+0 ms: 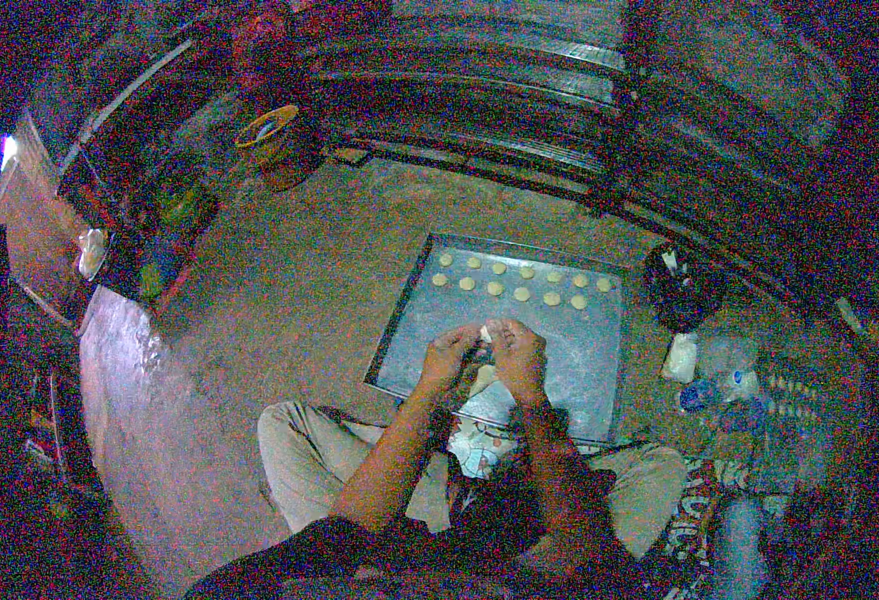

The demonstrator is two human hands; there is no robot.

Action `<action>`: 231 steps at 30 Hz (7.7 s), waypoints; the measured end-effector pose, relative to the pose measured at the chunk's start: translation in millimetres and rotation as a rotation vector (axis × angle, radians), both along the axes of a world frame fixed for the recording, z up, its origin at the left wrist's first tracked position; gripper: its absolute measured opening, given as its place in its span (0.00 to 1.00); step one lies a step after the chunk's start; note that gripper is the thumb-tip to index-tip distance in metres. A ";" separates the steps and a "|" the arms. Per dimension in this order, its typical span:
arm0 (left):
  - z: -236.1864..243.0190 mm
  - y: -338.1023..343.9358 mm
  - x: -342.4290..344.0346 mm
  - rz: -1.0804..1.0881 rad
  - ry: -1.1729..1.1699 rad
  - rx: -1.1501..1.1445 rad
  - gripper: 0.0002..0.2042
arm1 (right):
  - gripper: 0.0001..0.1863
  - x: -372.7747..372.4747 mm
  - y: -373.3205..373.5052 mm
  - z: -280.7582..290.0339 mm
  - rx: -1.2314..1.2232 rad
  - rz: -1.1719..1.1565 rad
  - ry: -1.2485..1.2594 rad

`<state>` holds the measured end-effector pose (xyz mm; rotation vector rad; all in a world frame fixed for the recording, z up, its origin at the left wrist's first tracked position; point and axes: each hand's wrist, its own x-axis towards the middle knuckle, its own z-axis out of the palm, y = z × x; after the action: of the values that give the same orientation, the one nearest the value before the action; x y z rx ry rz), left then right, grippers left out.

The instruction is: The person pulls small pieces of dough from a pile, rolls them into balls between their palms, and arranges them in rows on a metal tray.

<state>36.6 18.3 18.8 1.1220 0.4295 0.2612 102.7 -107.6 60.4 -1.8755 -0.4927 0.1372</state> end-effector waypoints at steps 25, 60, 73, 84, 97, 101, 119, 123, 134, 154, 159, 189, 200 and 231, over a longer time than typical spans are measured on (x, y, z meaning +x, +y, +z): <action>13.4 4.4 -4.1 -0.009 0.024 0.486 0.15 | 0.13 12.3 -9.4 3.5 0.026 0.133 0.111; 27.6 -3.7 -3.3 0.068 -0.052 0.501 0.14 | 0.13 10.0 -10.7 8.7 -0.092 0.148 -0.239; 31.3 4.2 -5.1 0.125 -0.074 0.737 0.12 | 0.12 16.6 -8.7 -14.5 -0.033 0.268 0.030; 39.1 -3.9 -7.0 -0.215 -0.009 0.476 0.18 | 0.17 18.3 -21.8 12.7 -0.235 0.205 -0.351; 21.5 11.3 -9.2 -0.173 0.015 0.333 0.17 | 0.20 8.5 -19.5 39.4 -0.181 0.410 -0.236; 17.8 18.6 -8.5 -0.213 0.121 0.149 0.16 | 0.14 5.6 -16.9 33.8 -0.159 0.366 -0.271; 6.6 18.7 -4.8 0.034 -0.028 0.727 0.14 | 0.21 2.3 -17.4 36.9 -0.196 0.352 -0.307; 7.3 16.8 -6.2 -0.119 0.136 0.233 0.13 | 0.18 4.0 -18.2 41.9 -0.191 0.353 -0.274; 5.3 8.3 -2.5 0.008 0.043 0.246 0.13 | 0.19 0.6 -10.7 29.4 -0.023 0.299 -0.287; 16.8 8.9 -1.8 0.231 0.034 0.367 0.13 | 0.13 4.6 -0.4 8.9 0.059 0.074 -0.263; 32.2 -1.2 -4.7 0.198 -0.001 0.108 0.12 | 0.19 -3.8 -2.0 24.1 -0.014 0.211 -0.288; 46.9 -1.1 -2.5 -0.027 -0.147 0.003 0.21 | 0.10 18.1 -13.5 -4.1 0.034 0.158 -0.008; 19.3 -14.8 4.1 0.195 -0.057 0.119 0.16 | 0.19 10.4 0.9 -11.5 0.277 0.161 0.323; 47.5 7.0 -8.2 0.015 -0.166 0.412 0.19 | 0.15 10.6 -8.6 -16.5 0.340 0.547 0.572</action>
<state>28.4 25.3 66.3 1.4867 0.2407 0.4674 113.3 -116.2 43.9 -1.2532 -0.5710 0.8712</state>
